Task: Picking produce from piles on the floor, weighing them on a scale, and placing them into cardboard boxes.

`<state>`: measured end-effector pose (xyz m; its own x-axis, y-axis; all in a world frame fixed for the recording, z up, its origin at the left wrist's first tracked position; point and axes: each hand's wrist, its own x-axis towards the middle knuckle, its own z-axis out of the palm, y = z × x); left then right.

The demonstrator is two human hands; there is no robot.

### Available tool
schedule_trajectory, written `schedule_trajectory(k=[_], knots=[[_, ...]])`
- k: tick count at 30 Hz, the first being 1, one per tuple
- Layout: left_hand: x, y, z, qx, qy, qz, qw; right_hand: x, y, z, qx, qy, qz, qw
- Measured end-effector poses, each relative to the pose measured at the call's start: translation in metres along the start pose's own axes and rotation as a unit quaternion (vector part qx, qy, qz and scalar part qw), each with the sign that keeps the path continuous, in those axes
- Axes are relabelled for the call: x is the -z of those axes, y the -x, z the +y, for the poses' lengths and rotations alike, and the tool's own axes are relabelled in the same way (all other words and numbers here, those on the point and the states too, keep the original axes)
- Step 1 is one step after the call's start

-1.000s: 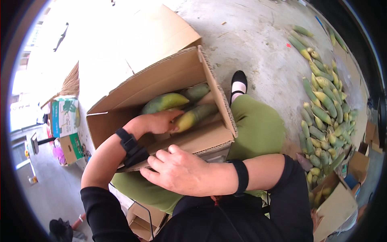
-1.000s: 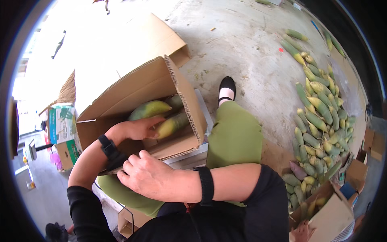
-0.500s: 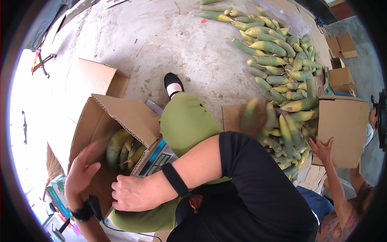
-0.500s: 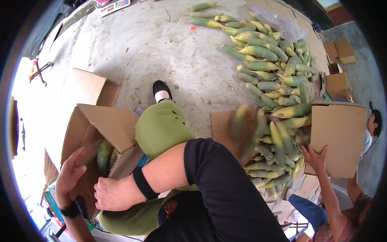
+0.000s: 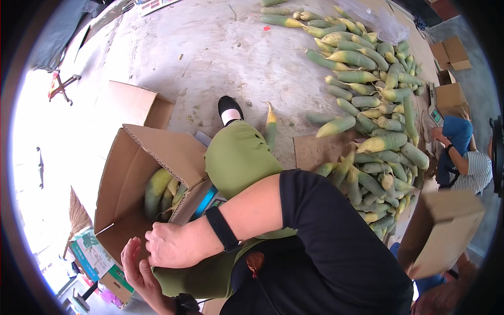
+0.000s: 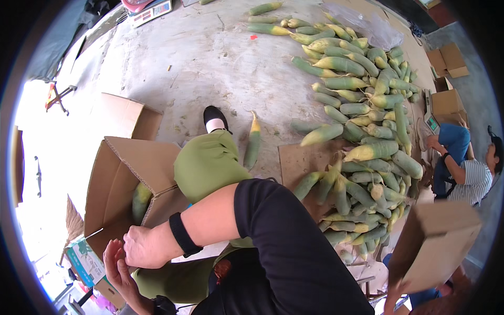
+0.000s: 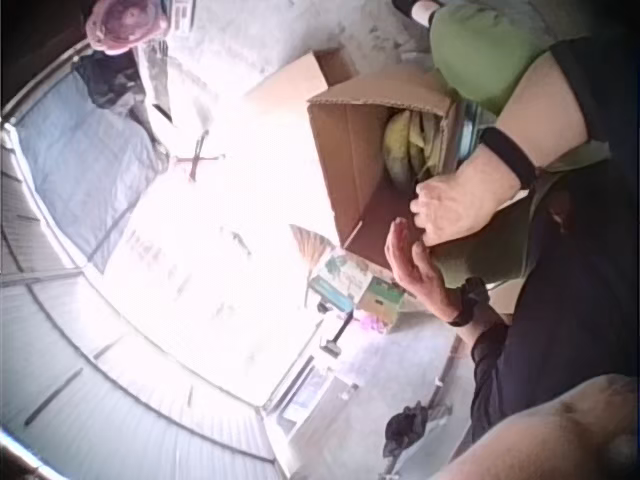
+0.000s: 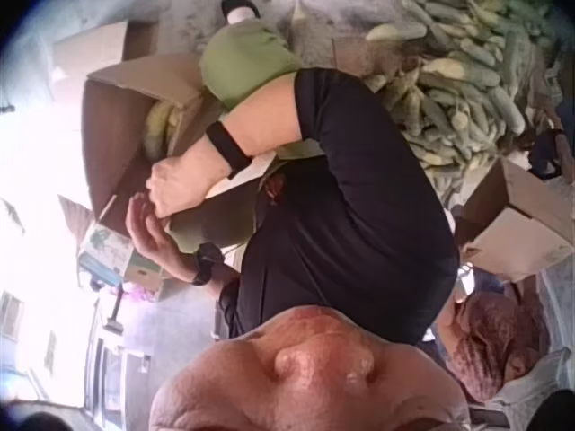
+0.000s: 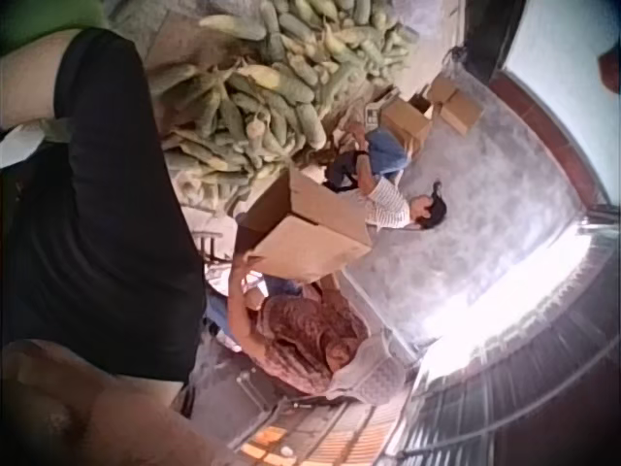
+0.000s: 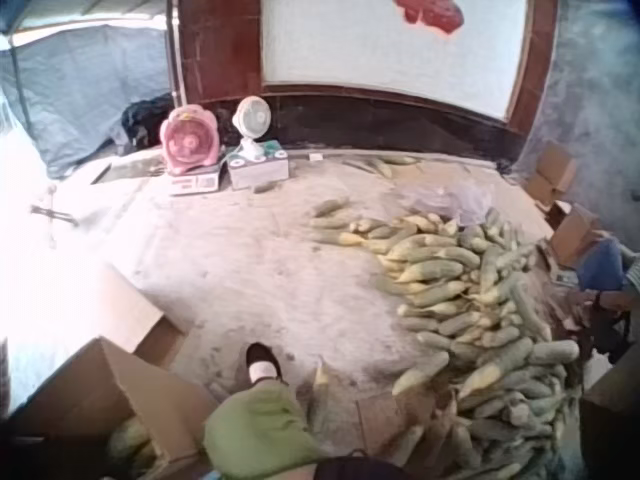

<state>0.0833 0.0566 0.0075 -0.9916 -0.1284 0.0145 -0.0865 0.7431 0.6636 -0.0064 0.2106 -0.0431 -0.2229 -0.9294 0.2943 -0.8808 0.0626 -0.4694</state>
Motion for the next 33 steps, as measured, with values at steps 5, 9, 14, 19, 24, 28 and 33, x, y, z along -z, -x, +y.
schedule_trajectory(k=[5, 9, 14, 19, 24, 28, 33], knots=[[-0.026, 0.016, -0.004, 0.051, 0.069, 0.129, 0.988, 0.023, 0.005, 0.006, -0.004, -0.031, 0.019, 0.999], [-0.04, 0.014, -0.014, -0.005, -0.058, 0.077, 0.995, 0.062, 0.016, 0.026, -0.031, -0.071, 0.11, 0.991], [-0.054, 0.003, -0.009, -0.084, -0.203, 0.12, 0.968, 0.103, 0.061, 0.066, -0.06, -0.175, 0.407, 0.894], [-0.054, 0.004, -0.012, -0.093, -0.255, 0.132, 0.953, 0.103, 0.156, 0.114, -0.346, -0.302, 0.38, 0.803], [-0.062, -0.001, -0.011, -0.112, -0.281, 0.161, 0.939, -0.011, 0.298, 0.197, -0.522, -0.083, 0.408, 0.744], [-0.062, 0.001, -0.015, -0.111, -0.294, 0.162, 0.935, -0.114, 0.352, 0.197, -0.683, -0.38, 0.396, 0.482], [-0.063, 0.001, -0.015, -0.102, -0.3, 0.172, 0.933, -0.199, 0.334, 0.189, -0.734, -0.391, 0.286, 0.476]])
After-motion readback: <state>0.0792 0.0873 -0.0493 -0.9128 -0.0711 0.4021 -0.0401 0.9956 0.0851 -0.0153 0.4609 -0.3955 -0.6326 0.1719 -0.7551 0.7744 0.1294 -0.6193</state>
